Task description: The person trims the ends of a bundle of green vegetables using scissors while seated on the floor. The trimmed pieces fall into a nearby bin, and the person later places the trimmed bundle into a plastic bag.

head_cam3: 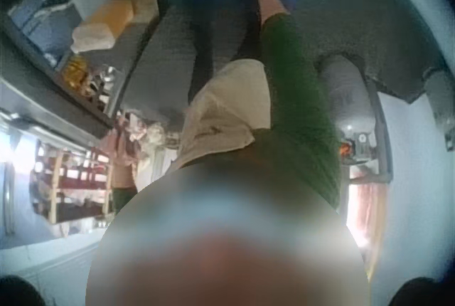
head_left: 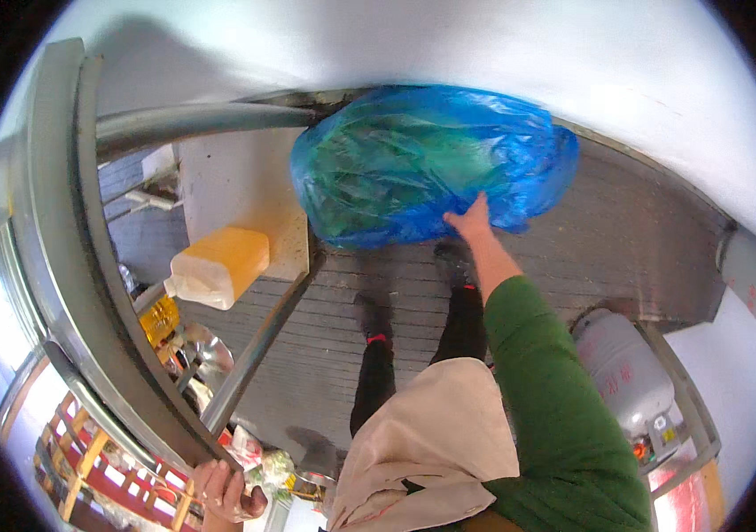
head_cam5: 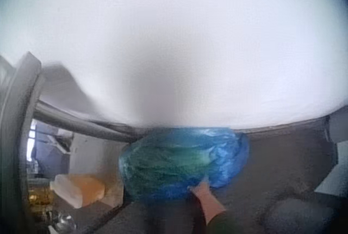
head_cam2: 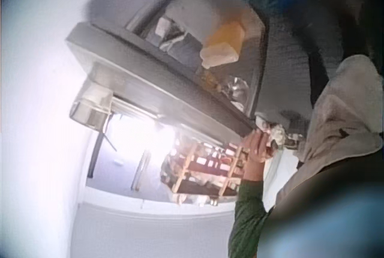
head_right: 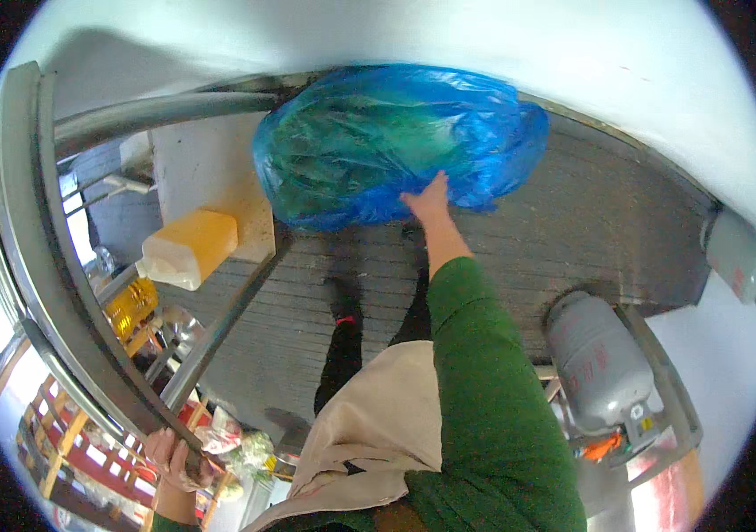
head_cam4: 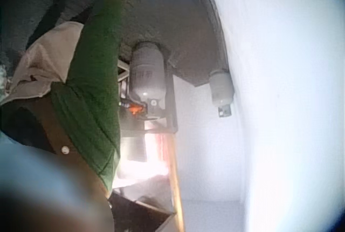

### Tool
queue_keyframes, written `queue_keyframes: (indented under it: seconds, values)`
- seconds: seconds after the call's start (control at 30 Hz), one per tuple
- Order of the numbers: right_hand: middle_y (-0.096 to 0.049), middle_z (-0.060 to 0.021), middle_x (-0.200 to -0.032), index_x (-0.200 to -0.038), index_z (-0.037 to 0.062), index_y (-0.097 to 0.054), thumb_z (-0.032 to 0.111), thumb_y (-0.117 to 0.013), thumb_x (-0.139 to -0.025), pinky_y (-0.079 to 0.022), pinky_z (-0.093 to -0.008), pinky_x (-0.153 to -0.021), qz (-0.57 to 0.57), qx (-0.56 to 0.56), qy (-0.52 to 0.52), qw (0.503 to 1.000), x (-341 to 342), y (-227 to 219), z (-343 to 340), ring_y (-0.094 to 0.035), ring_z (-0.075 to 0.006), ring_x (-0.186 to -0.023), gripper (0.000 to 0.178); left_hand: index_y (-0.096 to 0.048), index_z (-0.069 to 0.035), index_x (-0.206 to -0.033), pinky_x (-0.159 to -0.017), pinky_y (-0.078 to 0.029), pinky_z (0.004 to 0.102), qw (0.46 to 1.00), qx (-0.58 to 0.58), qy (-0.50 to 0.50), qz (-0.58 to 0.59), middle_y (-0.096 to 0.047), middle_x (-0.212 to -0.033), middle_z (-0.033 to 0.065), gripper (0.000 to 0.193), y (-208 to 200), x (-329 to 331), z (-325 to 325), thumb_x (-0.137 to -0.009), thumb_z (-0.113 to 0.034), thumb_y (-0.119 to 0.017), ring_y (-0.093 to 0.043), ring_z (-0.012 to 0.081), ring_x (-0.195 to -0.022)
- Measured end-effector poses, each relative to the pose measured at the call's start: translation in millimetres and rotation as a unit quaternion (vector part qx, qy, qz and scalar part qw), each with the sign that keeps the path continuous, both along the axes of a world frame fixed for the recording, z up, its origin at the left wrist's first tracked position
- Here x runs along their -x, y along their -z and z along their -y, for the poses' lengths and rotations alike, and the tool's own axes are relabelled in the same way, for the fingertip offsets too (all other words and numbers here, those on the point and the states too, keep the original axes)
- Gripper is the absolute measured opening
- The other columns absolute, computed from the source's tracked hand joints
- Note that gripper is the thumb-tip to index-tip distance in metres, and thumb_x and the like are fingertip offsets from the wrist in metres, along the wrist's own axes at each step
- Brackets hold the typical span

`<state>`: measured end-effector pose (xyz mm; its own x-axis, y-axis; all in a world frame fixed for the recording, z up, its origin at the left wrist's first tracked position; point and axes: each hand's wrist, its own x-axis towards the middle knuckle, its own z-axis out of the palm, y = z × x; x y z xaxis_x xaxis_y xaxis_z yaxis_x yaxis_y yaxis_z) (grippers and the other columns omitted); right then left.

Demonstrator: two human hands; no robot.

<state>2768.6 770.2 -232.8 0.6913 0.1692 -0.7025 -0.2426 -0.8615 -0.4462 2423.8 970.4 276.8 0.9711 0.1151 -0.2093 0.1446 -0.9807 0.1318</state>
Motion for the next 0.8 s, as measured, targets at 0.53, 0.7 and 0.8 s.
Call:
queue_keyframes:
  seconds: [0.53,0.7,0.8]
  values:
    - [-0.063,-0.0191,-0.094,-0.099,0.0024,-0.052,0.023,-0.057,-0.082,-0.047,-0.0453,-0.074,-0.278,-0.194,-0.462,0.82,118,-323,19,-0.061,-0.0354,-0.087,0.028,-0.048,-0.017,-0.126,-0.101,-0.03,0.0531,0.957,0.165,-0.228,-0.07,-0.03,-0.139,0.0244,0.075,100,-91,98,-0.057,-0.015,-0.078,-0.034,0.0421,-0.126]
    - [-0.061,-0.0179,-0.098,-0.101,0.0033,-0.05,0.021,-0.06,-0.081,-0.049,-0.0425,-0.074,-0.26,-0.172,-0.475,0.823,53,-455,47,-0.061,-0.0349,-0.089,0.028,-0.059,-0.015,-0.108,-0.106,-0.02,0.0563,0.917,0.352,-0.168,0.079,-0.043,-0.133,0.0143,0.043,147,-164,131,-0.066,-0.012,-0.071,-0.029,0.0367,-0.132]
    - [-0.055,-0.0171,-0.112,-0.107,0.004,-0.052,0.013,-0.058,-0.083,-0.051,-0.0351,-0.071,-0.163,-0.259,-0.415,0.857,16,-475,44,-0.062,-0.0294,-0.088,0.027,-0.062,-0.01,-0.088,-0.096,-0.036,0.047,0.874,0.441,-0.199,0.052,-0.062,-0.096,0.0117,0.013,142,-184,129,-0.076,-0.013,-0.06,-0.052,0.0298,-0.11]
